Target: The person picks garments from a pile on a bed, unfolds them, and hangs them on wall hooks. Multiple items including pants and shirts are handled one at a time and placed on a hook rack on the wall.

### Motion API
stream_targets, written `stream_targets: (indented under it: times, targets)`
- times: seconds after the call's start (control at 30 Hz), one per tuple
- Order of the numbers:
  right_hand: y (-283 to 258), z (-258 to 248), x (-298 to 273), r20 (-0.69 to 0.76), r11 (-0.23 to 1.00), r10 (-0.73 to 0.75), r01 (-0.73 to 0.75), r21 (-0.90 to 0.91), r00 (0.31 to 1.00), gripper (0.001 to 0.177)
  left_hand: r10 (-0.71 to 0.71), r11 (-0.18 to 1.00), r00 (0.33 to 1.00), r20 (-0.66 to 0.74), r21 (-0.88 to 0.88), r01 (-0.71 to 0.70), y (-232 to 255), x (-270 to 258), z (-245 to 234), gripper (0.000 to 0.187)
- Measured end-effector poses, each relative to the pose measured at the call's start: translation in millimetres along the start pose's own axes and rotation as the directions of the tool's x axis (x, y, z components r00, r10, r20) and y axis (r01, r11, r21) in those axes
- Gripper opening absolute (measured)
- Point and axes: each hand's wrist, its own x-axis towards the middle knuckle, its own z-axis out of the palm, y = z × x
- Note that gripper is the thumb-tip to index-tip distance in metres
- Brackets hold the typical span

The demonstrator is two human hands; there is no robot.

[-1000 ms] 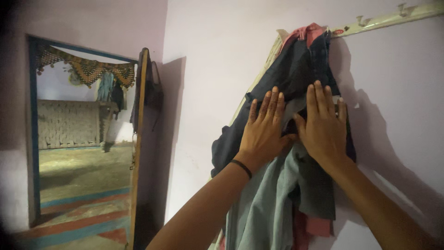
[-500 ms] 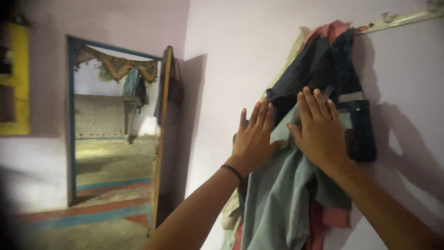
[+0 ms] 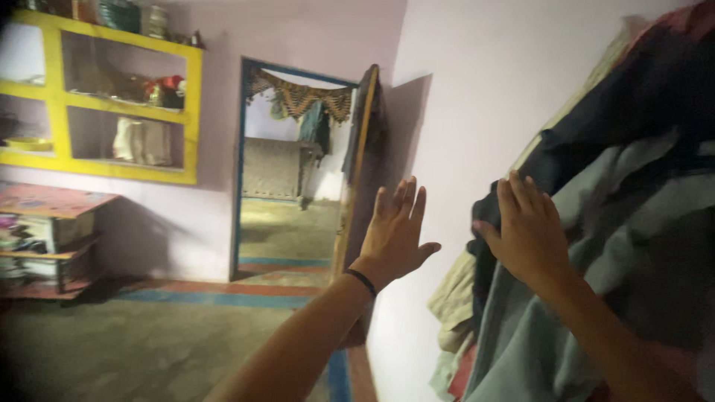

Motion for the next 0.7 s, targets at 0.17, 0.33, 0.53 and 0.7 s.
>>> stream_targets:
  times: [0.17,0.33,0.53,0.7]
  targets:
    - [-32.1,22.5,-7.4,0.045,0.998,-0.054,0.053,0.019,0.998,0.083,-0.090,0.996,0.993,0.078,0.035,0.088,-38.3,-38.4,-12.1,0.105]
    - [-72.8,46.1,-5.3,0.209,0.998,-0.059,0.057,0.018,0.976,0.085,-0.157,0.987,0.980,0.123,0.055,0.151,-80.5,-75.3,-9.8,0.106]
    - [-152.2,63.7,-13.5,0.375,0.989,-0.023,-0.035,0.145,0.927,0.090,-0.253,0.967,0.932,0.261,0.078,0.241,-132.4,-129.9,-19.0,0.109]
    - [-246.4,72.4,-15.9,0.548,0.972,-0.033,-0.100,0.211,0.836,0.093,-0.322,0.946,0.878,0.353,0.149,0.288,-188.7,-192.9,-44.1,0.111]
